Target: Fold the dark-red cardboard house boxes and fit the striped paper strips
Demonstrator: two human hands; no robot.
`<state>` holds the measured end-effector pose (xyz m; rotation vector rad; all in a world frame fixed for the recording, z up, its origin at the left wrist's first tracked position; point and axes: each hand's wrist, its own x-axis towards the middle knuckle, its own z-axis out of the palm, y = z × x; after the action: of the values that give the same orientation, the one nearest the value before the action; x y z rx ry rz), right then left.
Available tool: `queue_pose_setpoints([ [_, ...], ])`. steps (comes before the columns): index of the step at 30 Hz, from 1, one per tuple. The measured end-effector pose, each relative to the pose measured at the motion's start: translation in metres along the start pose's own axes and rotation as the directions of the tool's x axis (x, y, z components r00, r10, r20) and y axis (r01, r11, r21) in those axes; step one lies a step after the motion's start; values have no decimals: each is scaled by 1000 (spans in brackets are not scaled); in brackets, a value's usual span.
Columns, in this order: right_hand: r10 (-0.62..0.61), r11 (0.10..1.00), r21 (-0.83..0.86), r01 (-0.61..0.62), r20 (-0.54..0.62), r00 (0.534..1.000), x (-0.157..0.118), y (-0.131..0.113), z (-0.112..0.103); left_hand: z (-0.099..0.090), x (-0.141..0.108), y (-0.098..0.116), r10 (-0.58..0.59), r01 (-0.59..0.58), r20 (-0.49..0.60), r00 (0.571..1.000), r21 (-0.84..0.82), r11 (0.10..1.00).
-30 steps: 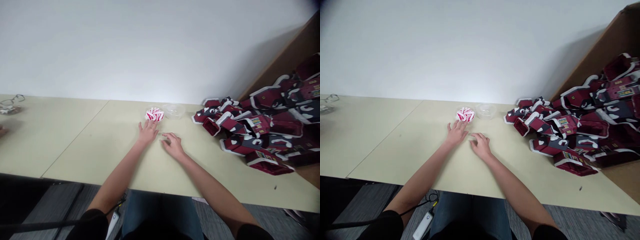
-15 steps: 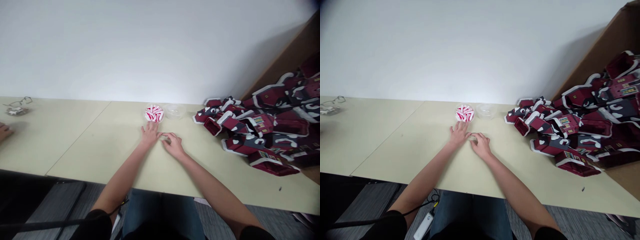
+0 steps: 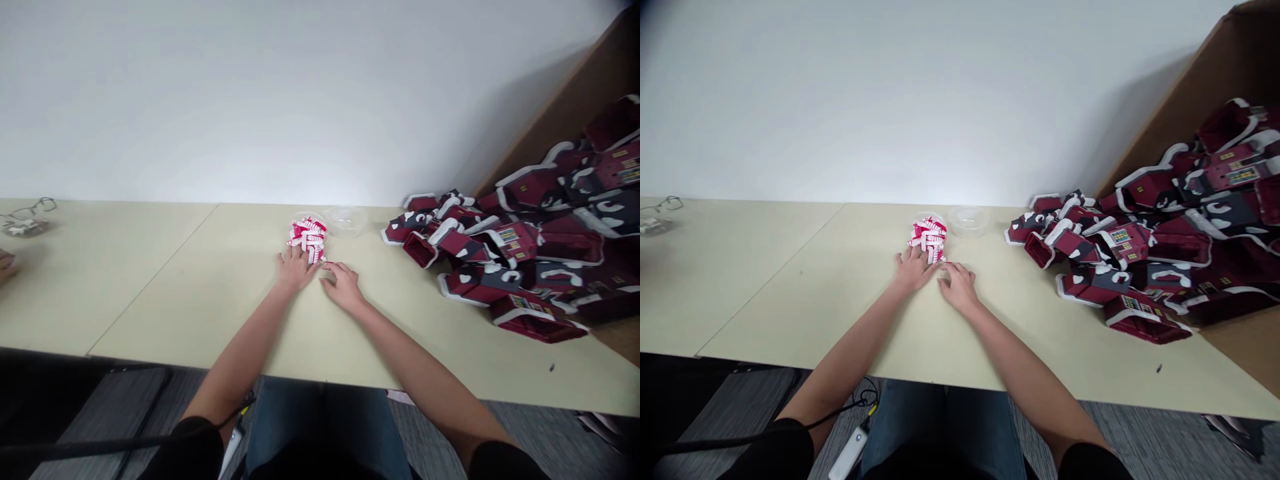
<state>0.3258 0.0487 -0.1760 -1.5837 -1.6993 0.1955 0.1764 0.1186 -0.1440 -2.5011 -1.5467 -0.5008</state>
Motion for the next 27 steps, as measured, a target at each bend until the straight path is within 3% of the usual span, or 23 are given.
queue_pose_setpoints([
  [9,25,982,-188,-35,-57,998,3,9,-21,-11,-5,1,20,-17,-75,997,37,999],
  [20,39,967,-249,-50,-50,998,3,4,-33,-19,-5,-10,48,-48,-2,999,-16,999],
  [23,21,970,-239,-53,-137,990,10,12,-60,-17,4,-6,23,-23,20,1000,-28,999],
  [27,-43,904,-411,-121,-368,929,13,32,-130,-15,12,-1,4,-3,7,1000,-58,998],
])
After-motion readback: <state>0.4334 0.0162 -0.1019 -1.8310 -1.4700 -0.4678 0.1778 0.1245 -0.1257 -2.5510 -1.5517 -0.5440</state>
